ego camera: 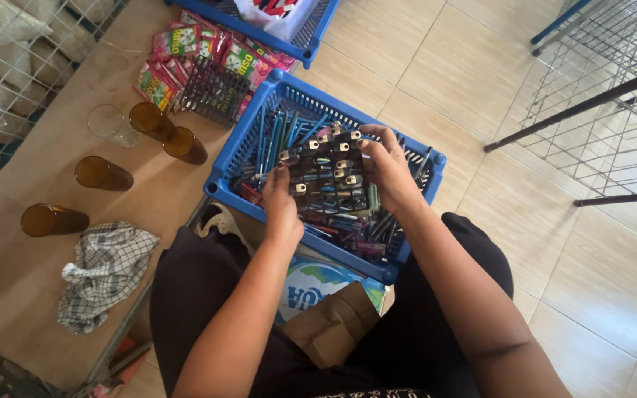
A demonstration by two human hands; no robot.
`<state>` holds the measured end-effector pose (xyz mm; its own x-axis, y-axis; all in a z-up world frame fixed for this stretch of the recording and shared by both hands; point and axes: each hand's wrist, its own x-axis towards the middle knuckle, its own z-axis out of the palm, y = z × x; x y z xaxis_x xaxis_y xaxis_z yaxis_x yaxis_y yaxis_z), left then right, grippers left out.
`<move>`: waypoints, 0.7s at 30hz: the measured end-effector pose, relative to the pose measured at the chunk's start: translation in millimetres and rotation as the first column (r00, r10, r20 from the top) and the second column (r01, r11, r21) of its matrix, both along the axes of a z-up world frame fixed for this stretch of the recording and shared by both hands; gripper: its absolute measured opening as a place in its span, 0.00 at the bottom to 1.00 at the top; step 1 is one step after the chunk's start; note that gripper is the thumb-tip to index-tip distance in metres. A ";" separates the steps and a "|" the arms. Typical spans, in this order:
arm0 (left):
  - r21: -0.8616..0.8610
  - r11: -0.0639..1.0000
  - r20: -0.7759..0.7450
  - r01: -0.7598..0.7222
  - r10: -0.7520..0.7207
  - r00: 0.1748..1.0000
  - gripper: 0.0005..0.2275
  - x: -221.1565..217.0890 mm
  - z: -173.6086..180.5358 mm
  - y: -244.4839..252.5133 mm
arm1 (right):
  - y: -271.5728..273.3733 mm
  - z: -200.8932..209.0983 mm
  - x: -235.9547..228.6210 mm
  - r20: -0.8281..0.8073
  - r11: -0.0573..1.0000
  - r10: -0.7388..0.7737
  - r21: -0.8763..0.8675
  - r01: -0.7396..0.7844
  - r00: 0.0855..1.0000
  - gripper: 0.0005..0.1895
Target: The person sits on the floor and sorts pens and markers from a blue basket. They separate dark-colored markers and place them on the table, then gather blue pens and place them into a clear glass. Finally, they place assorted pens into a brown glass.
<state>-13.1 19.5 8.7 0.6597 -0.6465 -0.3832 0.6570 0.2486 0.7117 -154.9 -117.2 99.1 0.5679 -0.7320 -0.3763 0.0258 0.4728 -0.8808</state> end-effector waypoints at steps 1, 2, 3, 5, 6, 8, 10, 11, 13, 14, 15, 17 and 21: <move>0.007 1.000 0.011 0.003 -0.003 1.000 0.11 0.4 1.7 0.9 | 0.7 0.9 0.7 -0.004 1.000 0.012 0.001 -0.012 1.000 0.24; 0.013 1.000 0.022 0.008 -0.009 1.000 0.11 1.8 3.7 0.7 | 0.4 2.3 1.6 0.025 1.000 0.019 0.003 -0.019 1.000 0.26; 0.019 1.000 0.034 0.013 -0.014 0.999 0.11 3.8 6.0 0.1 | -0.4 3.9 2.5 0.053 1.000 0.026 0.004 -0.027 0.998 0.28; 0.047 0.999 0.018 -0.006 0.005 1.000 0.12 10.9 10.6 -0.2 | -2.4 6.9 0.2 0.123 0.998 0.054 0.012 -0.055 0.991 0.30; 0.064 0.998 0.009 -0.016 0.015 1.000 0.12 14.8 12.8 1.1 | -4.6 8.3 -3.0 0.163 0.997 0.076 0.020 -0.080 0.984 0.30; -0.017 0.998 0.011 -0.053 0.053 0.999 0.12 26.2 18.4 4.5 | -6.7 8.6 -8.0 0.153 0.994 0.106 -0.018 -0.105 0.983 0.30; -0.032 0.995 0.016 -0.097 0.097 0.995 0.12 40.8 25.5 8.3 | -10.1 8.3 -15.6 0.049 0.988 0.117 -0.107 -0.111 0.992 0.29; -0.005 0.993 0.019 -0.121 0.121 0.992 0.12 48.4 29.2 10.8 | -11.2 6.1 -16.6 -0.036 0.973 0.131 -0.189 -0.135 0.991 0.27; 0.091 0.984 -0.010 -0.151 0.153 0.988 0.12 60.9 34.9 15.2 | -11.2 0.6 -16.8 -0.206 0.918 0.135 -0.341 -0.200 0.969 0.24; 0.161 0.975 -0.041 -0.156 0.165 0.985 0.12 66.6 37.6 17.5 | -9.7 -2.0 -16.4 -0.179 0.885 0.172 -0.405 -0.232 0.969 0.22; 0.229 0.961 -0.071 -0.157 0.178 0.981 0.11 71.6 39.3 18.8 | -7.4 -4.5 -16.1 -0.153 0.845 0.212 -0.467 -0.260 0.965 0.21; 0.111 0.969 -0.015 -0.219 0.222 0.975 0.11 76.8 38.5 21.5 | 0.7 -9.0 -20.4 -0.367 0.700 0.235 -0.578 -0.419 0.900 0.19; 0.182 0.964 0.014 -0.195 0.196 0.981 0.09 81.6 35.7 27.4 | 14.6 -11.9 -26.3 -0.816 0.326 0.039 -0.534 -0.780 0.576 0.17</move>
